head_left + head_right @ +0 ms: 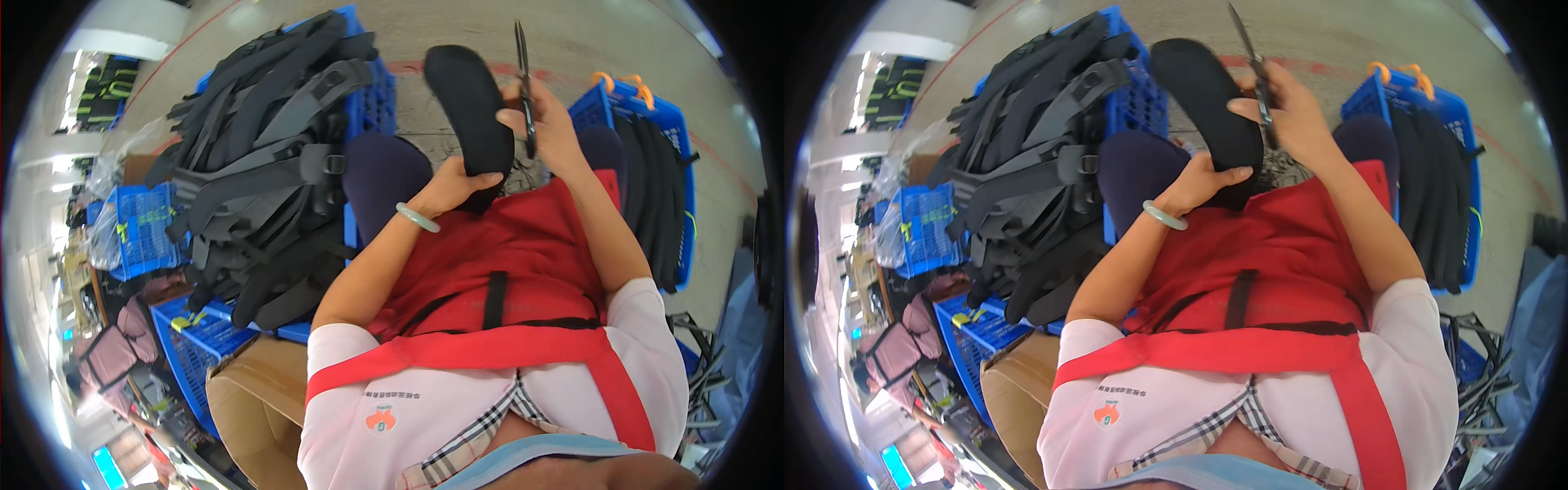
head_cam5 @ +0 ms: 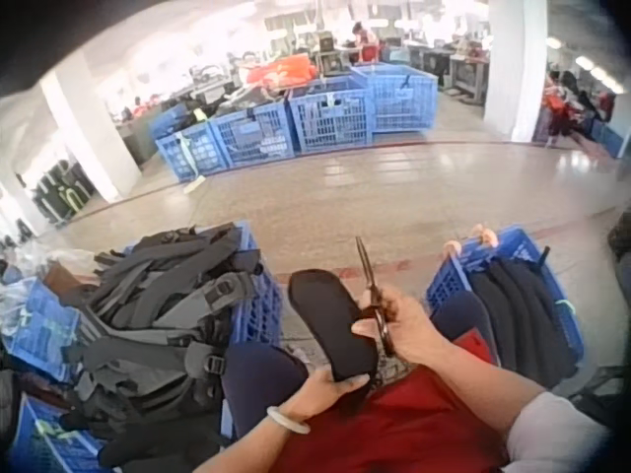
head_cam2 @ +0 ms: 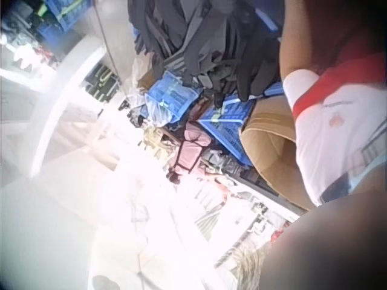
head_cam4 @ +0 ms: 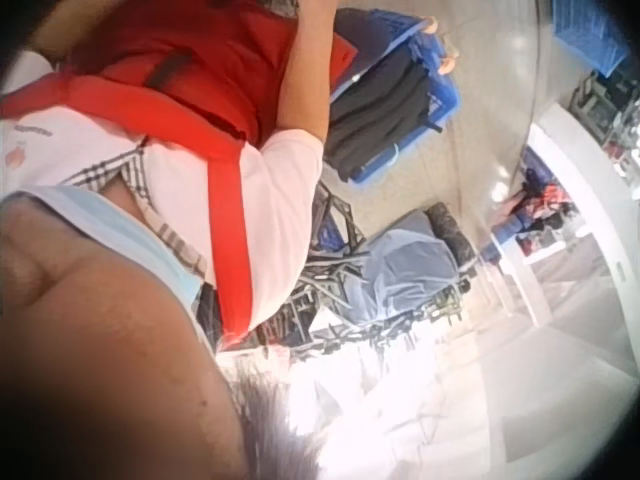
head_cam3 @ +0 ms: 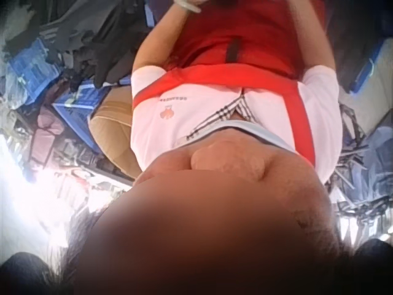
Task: Trimming excess material from black padded backpack straps using scissors.
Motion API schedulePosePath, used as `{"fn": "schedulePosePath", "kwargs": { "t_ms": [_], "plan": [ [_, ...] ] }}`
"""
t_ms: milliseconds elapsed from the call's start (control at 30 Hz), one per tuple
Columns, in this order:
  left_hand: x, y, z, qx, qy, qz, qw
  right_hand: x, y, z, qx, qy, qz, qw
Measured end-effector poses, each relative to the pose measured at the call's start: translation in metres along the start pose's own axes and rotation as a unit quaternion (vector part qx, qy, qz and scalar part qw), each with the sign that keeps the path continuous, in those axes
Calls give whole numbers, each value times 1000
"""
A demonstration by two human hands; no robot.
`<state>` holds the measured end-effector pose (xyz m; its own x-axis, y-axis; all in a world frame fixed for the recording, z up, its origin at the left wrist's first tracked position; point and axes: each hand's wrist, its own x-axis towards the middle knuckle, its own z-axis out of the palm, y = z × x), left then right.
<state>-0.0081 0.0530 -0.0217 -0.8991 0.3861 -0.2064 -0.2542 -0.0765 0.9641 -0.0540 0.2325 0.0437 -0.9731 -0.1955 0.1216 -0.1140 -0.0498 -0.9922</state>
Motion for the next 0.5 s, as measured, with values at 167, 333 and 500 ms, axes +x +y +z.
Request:
{"fn": "schedulePosePath", "kwargs": {
  "t_ms": [167, 333, 500],
  "plan": [
    [-5, -10, 5, 88, -113, -72, 987, -3, -23, 2, 0, -7, -3, 1000],
    [-16, 39, 12, 406, -71, -85, 907, -21, -8, -10, 30, 32, 48, 998],
    [-21, 60, 29, -30, 61, 136, 988, -42, -4, 1, 14, 9, 80, 997]
  ]
}}
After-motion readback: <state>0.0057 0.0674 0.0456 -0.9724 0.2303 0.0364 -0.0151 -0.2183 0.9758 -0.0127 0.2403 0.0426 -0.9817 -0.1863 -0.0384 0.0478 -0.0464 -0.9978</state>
